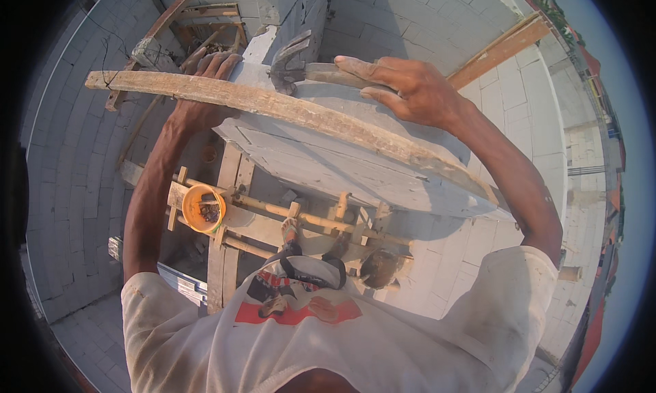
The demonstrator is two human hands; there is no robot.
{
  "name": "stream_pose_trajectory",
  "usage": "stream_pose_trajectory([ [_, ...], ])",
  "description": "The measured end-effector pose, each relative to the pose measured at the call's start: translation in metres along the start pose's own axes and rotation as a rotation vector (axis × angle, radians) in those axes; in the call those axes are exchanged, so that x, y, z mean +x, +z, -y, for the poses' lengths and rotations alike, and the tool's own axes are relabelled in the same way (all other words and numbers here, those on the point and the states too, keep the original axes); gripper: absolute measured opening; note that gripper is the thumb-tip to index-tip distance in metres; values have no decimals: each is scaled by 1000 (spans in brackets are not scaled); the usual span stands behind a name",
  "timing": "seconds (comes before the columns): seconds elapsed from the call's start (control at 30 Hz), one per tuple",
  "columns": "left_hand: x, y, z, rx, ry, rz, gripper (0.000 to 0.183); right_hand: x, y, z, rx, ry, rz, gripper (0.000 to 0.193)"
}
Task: The person scoops mortar from a bucket using a trowel and spreads it onto a white rectangular tile. They place the mortar-coated tile onto a wooden plank on a scaffolding structure and tap it into position with a hammer. The person repeats this process, measuring the area with a tape measure and applying mortar to multiple tiles.
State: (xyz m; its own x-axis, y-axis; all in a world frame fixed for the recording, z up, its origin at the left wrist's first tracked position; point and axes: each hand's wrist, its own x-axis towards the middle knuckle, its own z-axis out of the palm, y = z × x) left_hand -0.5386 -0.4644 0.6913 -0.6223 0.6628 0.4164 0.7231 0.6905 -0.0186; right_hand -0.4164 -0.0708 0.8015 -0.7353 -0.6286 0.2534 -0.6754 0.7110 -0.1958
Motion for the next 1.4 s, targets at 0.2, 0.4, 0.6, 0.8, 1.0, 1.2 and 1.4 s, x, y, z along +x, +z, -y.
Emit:
stream_pose_trajectory([
  [0.2,5,-9,5,7,72,109,118,-69,-62,1,-237,111,-161,43],
  [0.4,9,-5,8,96,109,143,112,-241,-117,107,-39,502,-673,45],
  [0.6,10,-10,-42,123,19,122,115,-363,-20,237,-33,1250,-1190,48],
  [0.8,-40,60,-206,-89,241,-228,115,-427,149,316,589,1762,-1602,27],
  [1.0,-74,162,-347,-189,322,329,118,-459,187,312,762,1803,-2074,24],
  [1.2,-63,196,-392,-64,253,427,125,-546,94,298,309,1801,-2009,27],
  [1.4,-99,205,-399,-92,290,563,122,-672,-46,312,-497,2161,-1248,50],
])
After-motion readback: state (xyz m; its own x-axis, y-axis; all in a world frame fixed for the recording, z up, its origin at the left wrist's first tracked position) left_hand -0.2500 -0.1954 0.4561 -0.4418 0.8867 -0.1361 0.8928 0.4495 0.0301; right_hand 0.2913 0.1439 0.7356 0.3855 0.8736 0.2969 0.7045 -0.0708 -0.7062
